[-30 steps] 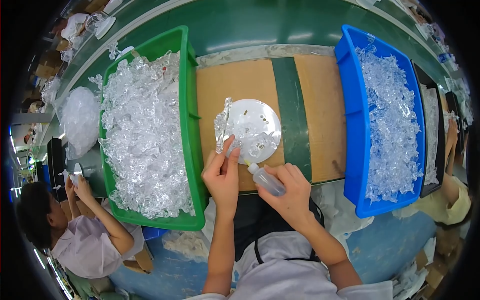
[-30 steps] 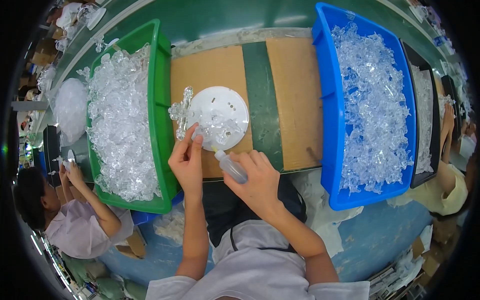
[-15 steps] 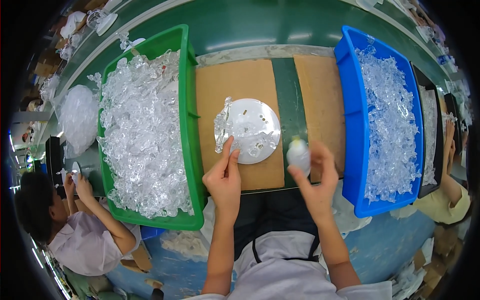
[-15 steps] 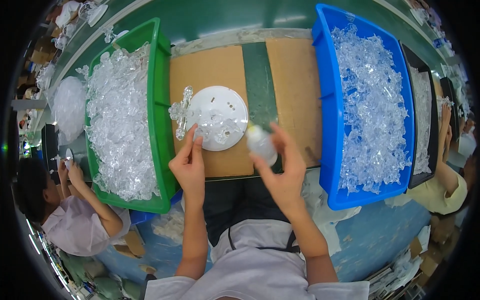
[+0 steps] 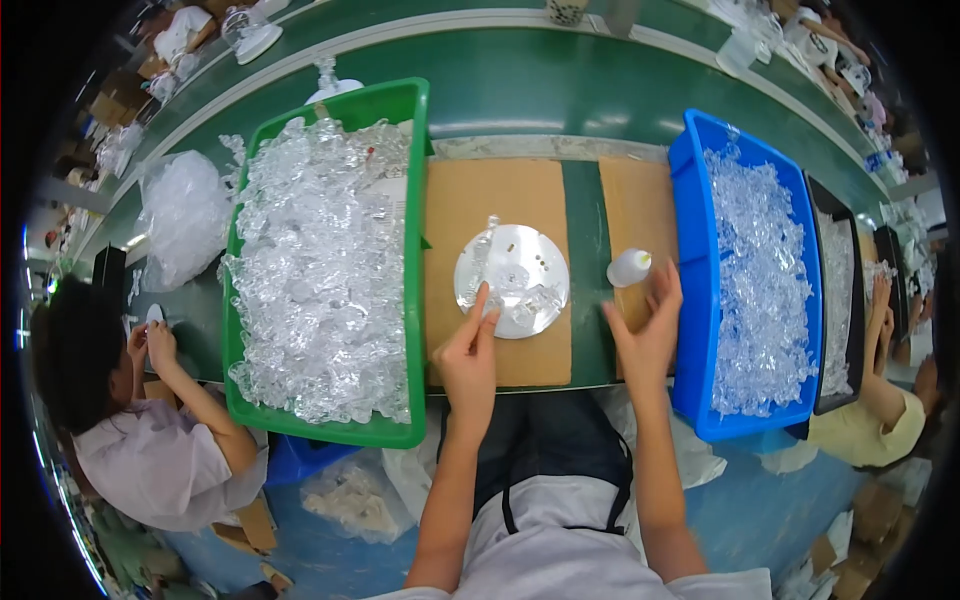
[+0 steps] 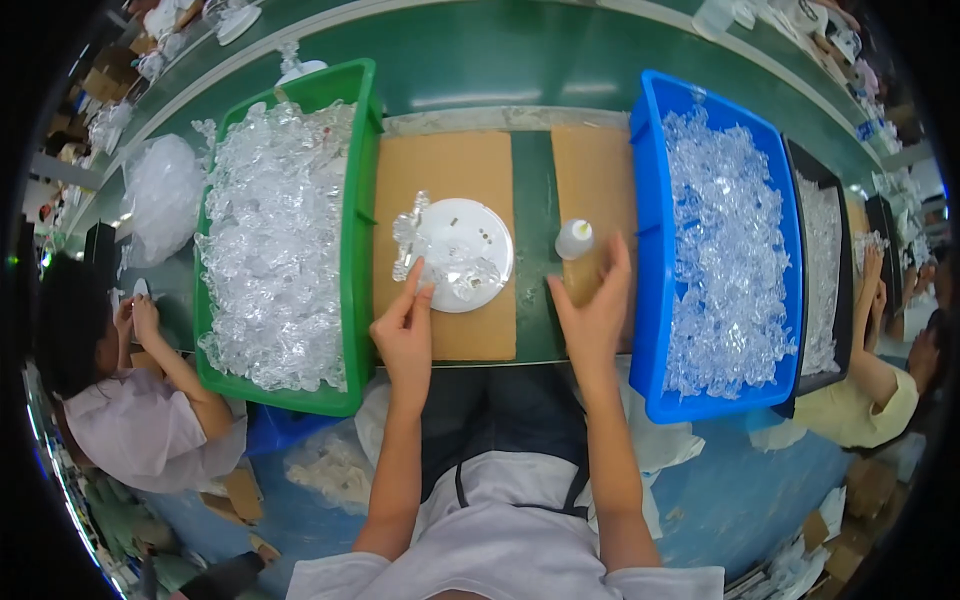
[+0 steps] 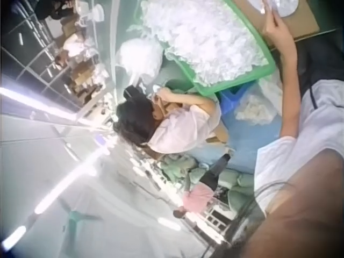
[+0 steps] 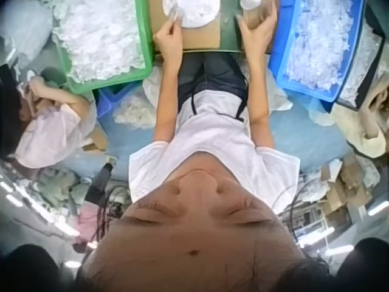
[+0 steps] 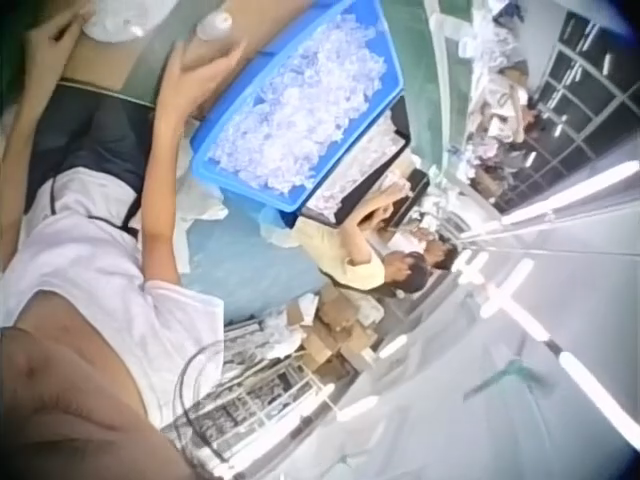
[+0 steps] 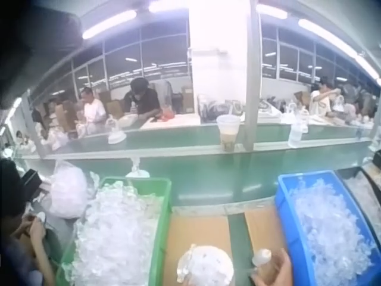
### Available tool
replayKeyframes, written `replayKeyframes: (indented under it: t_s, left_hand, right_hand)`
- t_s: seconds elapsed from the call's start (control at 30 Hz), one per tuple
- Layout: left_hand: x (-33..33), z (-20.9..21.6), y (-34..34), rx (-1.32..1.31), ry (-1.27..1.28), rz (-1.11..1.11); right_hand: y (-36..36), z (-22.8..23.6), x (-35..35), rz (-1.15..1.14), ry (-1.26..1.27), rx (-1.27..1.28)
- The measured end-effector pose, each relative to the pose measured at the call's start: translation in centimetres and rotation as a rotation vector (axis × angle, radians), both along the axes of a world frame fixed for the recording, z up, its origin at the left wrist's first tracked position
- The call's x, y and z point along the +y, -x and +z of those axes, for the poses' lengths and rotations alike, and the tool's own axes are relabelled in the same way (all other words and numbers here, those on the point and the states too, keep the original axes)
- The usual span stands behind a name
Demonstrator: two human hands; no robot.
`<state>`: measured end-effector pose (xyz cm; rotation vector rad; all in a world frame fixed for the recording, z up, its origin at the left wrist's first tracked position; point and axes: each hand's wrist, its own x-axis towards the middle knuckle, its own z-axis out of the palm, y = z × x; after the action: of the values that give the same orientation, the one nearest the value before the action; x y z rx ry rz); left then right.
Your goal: Applying glue and attaching decorative plastic crystals to circular bases on an assembly line.
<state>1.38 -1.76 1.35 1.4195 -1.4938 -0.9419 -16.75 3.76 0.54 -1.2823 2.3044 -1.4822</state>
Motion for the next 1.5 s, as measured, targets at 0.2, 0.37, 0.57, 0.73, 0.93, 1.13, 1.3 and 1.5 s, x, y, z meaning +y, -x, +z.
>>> replayKeyframes:
  t_s: [0.2,0.37,0.57,0.73,0.93,1.13,1.3,1.5]
  left_hand:
    - [4.1,-1.9,-1.8,-0.417,0.294,-0.062]
    - [4.1,-3.6,-2.3,-0.433,0.395,-0.136]
    - [3.4,-3.6,-2.3,-0.410,0.454,-0.159]
    - [3.5,-4.3,-3.0,-0.340,0.452,-0.114]
    - [3.5,-5.2,-2.8,-0.344,0.484,-0.097]
    - [3.9,-4.4,-2.0,-0.372,0.433,-0.090]
    - [3.7,-4.4,-2.3,-0.452,0.451,-0.056]
    - [3.4,-4.1,-2.1,-0.499,0.475,-0.067]
  right_hand:
    - [-4.6,7.2,-0.2,0.322,-0.099,0.089]
    - [-7.1,7.0,-5.5,0.474,-0.177,0.171]
    - [-6.5,7.3,-6.7,0.560,-0.270,0.123]
    - [-5.7,14.8,-8.6,0.575,-0.148,0.709]
    - [-0.1,12.3,-18.4,1.348,-0.304,1.022]
    - [10.7,13.0,-32.8,0.775,-0.609,1.126]
    - [4.4,10.2,-41.4,0.445,-0.319,0.563]
    - [-0.1,5.8,-43.1,0.332,-0.411,0.461]
